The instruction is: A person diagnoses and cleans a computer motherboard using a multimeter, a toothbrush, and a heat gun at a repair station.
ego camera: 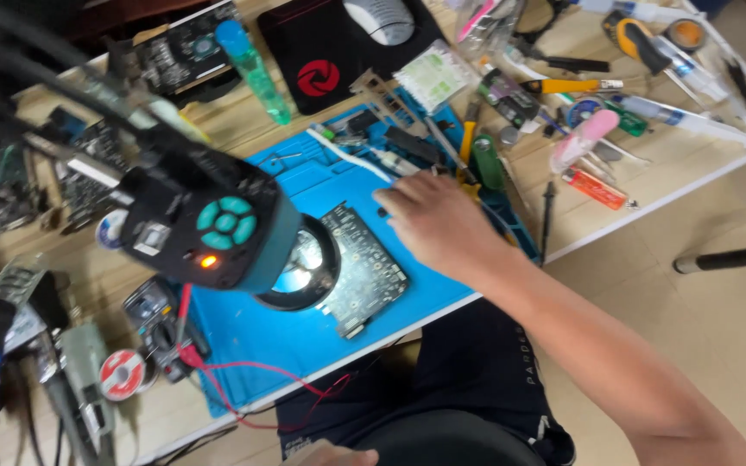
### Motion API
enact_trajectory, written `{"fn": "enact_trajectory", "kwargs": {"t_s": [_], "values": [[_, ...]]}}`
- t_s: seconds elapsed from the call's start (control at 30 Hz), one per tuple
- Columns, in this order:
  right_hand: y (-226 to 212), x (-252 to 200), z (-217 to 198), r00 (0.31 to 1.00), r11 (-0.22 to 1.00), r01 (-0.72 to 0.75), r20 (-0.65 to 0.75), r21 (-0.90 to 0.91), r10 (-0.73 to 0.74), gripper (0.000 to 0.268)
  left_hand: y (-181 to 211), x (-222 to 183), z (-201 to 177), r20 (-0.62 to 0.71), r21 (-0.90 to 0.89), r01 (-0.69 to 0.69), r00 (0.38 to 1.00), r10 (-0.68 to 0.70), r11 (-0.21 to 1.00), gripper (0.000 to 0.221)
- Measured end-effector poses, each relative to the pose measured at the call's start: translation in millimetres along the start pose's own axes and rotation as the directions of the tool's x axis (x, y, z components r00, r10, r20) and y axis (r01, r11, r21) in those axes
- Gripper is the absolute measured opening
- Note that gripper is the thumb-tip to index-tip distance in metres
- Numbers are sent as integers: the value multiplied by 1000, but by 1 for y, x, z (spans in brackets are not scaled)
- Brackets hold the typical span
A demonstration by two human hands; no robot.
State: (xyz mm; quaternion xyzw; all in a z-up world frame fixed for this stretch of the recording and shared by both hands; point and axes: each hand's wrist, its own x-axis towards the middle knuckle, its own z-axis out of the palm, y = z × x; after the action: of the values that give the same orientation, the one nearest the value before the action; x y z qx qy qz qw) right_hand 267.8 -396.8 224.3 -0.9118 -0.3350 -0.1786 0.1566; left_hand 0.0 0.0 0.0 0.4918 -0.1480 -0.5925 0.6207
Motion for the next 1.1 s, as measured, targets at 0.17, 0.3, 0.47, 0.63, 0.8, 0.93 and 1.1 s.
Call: {"fn": "enact_trajectory", "kwargs": {"t_s": [0.17, 0.3, 0.47, 0.63, 0.8, 0.93, 1.1], "values": [[1, -29, -31, 986, 993, 26, -167, 119, -5, 11, 251, -2, 159, -477, 879, 105, 150, 866, 466, 30], [-21, -70, -55, 986, 987, -28, -156, 157, 52, 4, 255, -28, 143, -491, 868, 58, 245, 836, 493, 13], [-50, -130, -38, 999, 911, -45, 29, 409, 37, 12, 253, -48, 122, -558, 809, 271, 75, 826, 522, 11], [-93, -177, -1, 910, 687, -414, 294, 596, 294, 12, 290, -59, 62, -778, 460, 595, -88, 622, 659, 40], [-132, -210, 30, 932, 666, -359, 292, 653, 217, 13, 298, -55, -36, -640, 506, 647, -163, 751, 571, 73], [-136, -232, 24, 926, 637, -377, 261, 673, 272, 12, 296, -46, -86, -535, 533, 709, -140, 833, 461, 63], [-122, -237, 0, 887, 622, -443, 213, 645, 411, 11, 309, -41, -89, -803, 302, 706, -174, 570, 641, 49]]}}
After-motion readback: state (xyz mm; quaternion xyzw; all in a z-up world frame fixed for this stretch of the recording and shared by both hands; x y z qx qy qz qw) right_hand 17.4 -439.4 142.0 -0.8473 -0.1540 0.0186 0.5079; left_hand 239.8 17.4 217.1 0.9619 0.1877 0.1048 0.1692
